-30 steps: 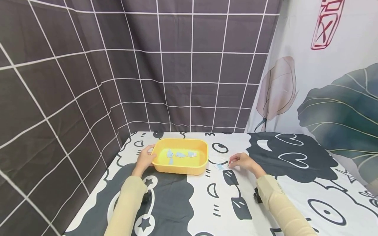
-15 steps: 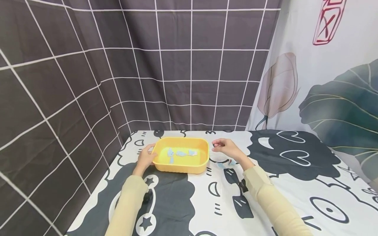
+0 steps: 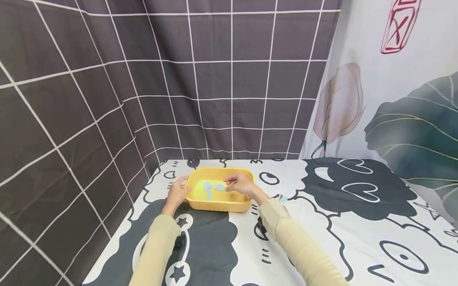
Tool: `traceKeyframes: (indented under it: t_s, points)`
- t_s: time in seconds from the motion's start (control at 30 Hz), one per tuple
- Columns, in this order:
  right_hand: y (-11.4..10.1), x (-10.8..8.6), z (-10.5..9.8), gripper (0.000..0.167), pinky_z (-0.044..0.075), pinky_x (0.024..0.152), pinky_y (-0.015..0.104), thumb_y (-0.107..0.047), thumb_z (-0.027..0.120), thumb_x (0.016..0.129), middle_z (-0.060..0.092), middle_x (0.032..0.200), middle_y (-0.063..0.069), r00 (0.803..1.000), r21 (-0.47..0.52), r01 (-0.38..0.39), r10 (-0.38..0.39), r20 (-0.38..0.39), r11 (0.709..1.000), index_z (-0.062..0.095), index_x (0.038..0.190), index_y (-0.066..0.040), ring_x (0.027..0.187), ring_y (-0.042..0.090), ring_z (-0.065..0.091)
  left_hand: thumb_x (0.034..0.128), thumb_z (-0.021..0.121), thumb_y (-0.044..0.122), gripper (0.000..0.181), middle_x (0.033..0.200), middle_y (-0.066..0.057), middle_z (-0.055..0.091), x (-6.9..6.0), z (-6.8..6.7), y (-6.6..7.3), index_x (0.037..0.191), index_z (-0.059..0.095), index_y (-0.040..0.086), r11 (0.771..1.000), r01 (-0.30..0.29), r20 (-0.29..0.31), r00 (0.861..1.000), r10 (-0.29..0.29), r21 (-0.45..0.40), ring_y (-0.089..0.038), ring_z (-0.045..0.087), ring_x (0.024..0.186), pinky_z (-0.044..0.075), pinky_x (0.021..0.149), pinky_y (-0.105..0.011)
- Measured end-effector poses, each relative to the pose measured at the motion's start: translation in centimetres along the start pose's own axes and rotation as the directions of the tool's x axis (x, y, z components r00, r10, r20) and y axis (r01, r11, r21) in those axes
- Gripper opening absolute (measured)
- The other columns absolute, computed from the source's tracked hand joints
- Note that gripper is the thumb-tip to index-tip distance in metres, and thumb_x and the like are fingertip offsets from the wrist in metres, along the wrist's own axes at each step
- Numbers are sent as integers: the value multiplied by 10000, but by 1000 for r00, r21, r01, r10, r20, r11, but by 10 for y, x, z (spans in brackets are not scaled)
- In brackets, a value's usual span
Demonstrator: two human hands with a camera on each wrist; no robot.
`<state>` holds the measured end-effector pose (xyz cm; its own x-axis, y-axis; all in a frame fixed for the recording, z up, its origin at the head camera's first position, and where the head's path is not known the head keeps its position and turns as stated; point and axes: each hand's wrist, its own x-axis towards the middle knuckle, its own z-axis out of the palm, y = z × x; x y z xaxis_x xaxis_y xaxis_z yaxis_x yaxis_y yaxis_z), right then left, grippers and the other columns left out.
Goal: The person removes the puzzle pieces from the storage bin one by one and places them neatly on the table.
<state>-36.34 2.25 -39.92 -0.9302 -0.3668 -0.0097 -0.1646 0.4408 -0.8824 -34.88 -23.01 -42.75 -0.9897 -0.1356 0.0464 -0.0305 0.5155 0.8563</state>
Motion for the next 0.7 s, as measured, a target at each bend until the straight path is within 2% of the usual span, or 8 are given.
traceKeyframes:
  t_s: [0.17, 0.4, 0.53, 0.57, 0.63, 0.7]
  points:
    - [-1, 13, 28, 402, 543, 848, 206, 20, 693, 776, 690, 1132, 207, 998, -13, 3, -3, 58, 1000, 651, 1172, 75, 1015, 207, 640, 839, 567, 12, 566, 1242, -346, 602, -1, 0, 2, 1401, 501, 47, 1000, -2, -18, 1000, 2, -12, -385, 710, 914, 632, 566, -324]
    - [-5, 18, 52, 506, 518, 707, 214, 91, 652, 776, 642, 1259, 188, 992, -64, -69, 75, 99, 996, 599, 1277, 41, 1134, 286, 615, 839, 578, 15, 556, 1242, -344, 605, -1, 0, 0, 1390, 520, 64, 999, 3, -27, 1000, -4, -40, -366, 718, 876, 630, 555, -321]
    - [-5, 24, 61, 504, 457, 744, 200, 118, 589, 786, 621, 1301, 192, 989, -95, -56, 69, 132, 994, 596, 1282, 31, 1144, 255, 575, 837, 571, 3, 549, 1238, -350, 603, -1, 2, -1, 1381, 526, 51, 999, -4, -39, 999, 3, -35, -388, 712, 903, 628, 547, -328]
    - [0, 29, 64, 500, 442, 747, 202, 118, 568, 791, 628, 1300, 176, 988, -104, -46, 60, 144, 993, 606, 1278, 14, 1138, 236, 570, 835, 570, 0, 546, 1233, -351, 606, -1, 2, -1, 1378, 529, 47, 999, -7, -40, 999, 6, -35, -394, 711, 905, 628, 545, -331]
    - [31, 57, 73, 490, 426, 754, 193, 106, 545, 793, 658, 1267, 130, 985, -139, 21, 4, 172, 990, 632, 1256, -26, 1090, 175, 577, 831, 569, -7, 542, 1220, -350, 613, -1, 3, 0, 1370, 536, 40, 999, -14, -43, 999, 12, -31, -397, 712, 896, 626, 537, -332]
    - [56, 82, 80, 479, 447, 739, 224, 118, 540, 793, 686, 1224, 77, 980, -141, 45, -16, 199, 989, 656, 1221, -62, 946, 177, 584, 829, 574, -8, 535, 1205, -349, 622, -1, 4, 2, 1361, 544, 34, 999, -22, -46, 999, 21, -29, -394, 715, 879, 625, 529, -336]
